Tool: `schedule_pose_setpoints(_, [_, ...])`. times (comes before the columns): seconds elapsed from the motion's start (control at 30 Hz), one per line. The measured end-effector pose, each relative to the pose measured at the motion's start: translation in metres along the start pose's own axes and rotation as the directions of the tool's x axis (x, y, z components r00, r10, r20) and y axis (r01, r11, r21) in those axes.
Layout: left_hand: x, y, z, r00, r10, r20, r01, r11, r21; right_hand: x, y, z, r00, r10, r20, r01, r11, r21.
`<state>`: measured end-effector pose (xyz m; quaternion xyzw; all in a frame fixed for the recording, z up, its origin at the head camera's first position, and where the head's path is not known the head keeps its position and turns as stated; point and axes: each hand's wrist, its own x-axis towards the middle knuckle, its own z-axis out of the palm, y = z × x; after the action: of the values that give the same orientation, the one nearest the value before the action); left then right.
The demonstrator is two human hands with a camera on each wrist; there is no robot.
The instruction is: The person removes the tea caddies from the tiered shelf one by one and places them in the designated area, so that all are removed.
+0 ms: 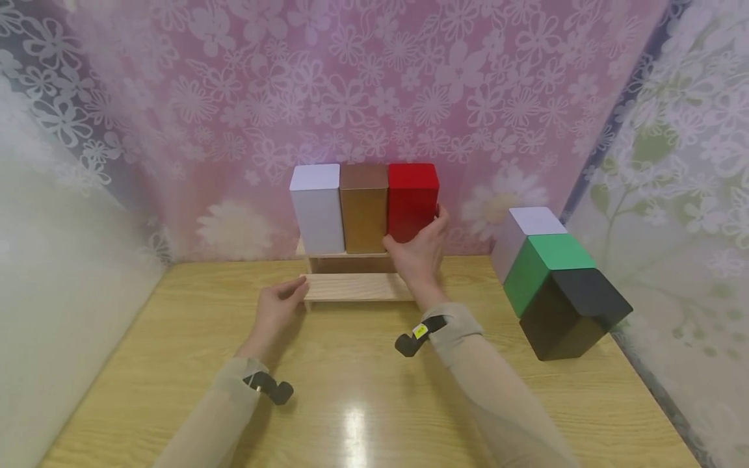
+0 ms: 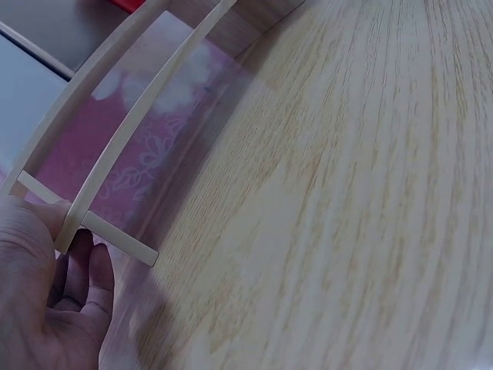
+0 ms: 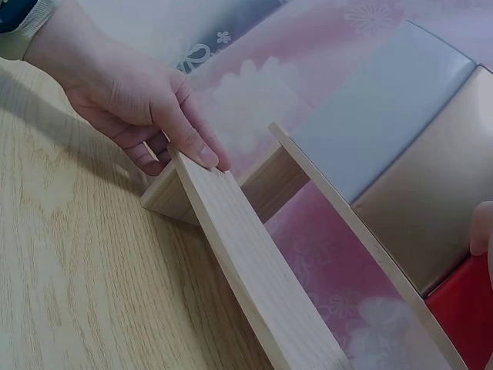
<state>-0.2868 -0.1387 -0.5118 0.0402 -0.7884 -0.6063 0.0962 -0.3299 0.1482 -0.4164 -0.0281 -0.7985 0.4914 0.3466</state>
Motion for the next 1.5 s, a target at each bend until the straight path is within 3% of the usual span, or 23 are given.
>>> schedule_pose_setpoints(0.27, [0.001,-0.005,0.002,1.000,0.004,-0.007,-0.004,1.000,0.009,0.002,0.001,-0.005,1.000,0.001,-0.004,-0.001,1.000,-0.008])
schedule_pose_setpoints(0.4, [0.000,-0.004,0.004,1.000,0.019,-0.001,-0.019,1.000,0.006,0.011,0.005,-0.012,0.998,-0.001,0.060,0.001,1.000,-0.001])
schedule_pose_setpoints(0.5, [0.000,-0.003,0.006,1.000,0.024,0.002,-0.024,1.000,0.008,0.022,0.008,-0.022,0.988,0.030,0.151,-0.038,0.998,0.055])
schedule_pose_setpoints(0.6, [-0.001,-0.003,0.008,1.000,0.028,-0.001,-0.028,0.999,0.017,0.034,0.012,-0.033,0.956,0.073,0.283,-0.106,0.989,0.105])
schedule_pose_setpoints(0.73, [-0.003,-0.002,0.009,1.000,0.021,-0.006,-0.021,1.000,0.022,0.049,0.017,-0.047,0.887,0.126,0.445,-0.200,0.972,0.124])
schedule_pose_setpoints(0.87, [-0.004,-0.003,0.009,1.000,0.013,-0.003,-0.013,1.000,0.026,0.058,0.022,-0.057,0.843,0.137,0.520,-0.244,0.959,0.142])
schedule_pose_setpoints(1.07, [-0.003,-0.003,0.009,1.000,0.017,0.003,-0.017,1.000,0.012,0.066,0.032,-0.068,0.808,0.105,0.580,-0.250,0.952,0.176])
schedule_pose_setpoints(1.13, [-0.003,-0.003,0.008,1.000,0.007,0.009,-0.007,1.000,0.012,0.063,0.032,-0.069,0.818,0.087,0.569,-0.225,0.958,0.176])
schedule_pose_setpoints(1.17, [-0.003,-0.003,0.007,1.000,0.003,0.011,-0.003,1.000,0.016,0.061,0.031,-0.069,0.834,0.080,0.546,-0.200,0.966,0.165])
schedule_pose_setpoints(1.3, [-0.002,-0.004,0.005,1.000,-0.012,0.010,0.012,1.000,0.021,0.040,0.026,-0.059,0.930,0.049,0.364,-0.094,0.990,0.109])
schedule_pose_setpoints(1.37, [-0.001,-0.003,0.003,1.000,-0.015,0.005,0.015,1.000,0.023,0.028,0.023,-0.050,0.966,0.038,0.257,-0.057,0.996,0.068])
schedule_pose_setpoints(1.5, [0.001,-0.002,0.001,1.000,-0.009,-0.001,0.009,1.000,0.013,0.009,0.015,-0.032,0.993,0.003,0.120,-0.006,1.000,0.020])
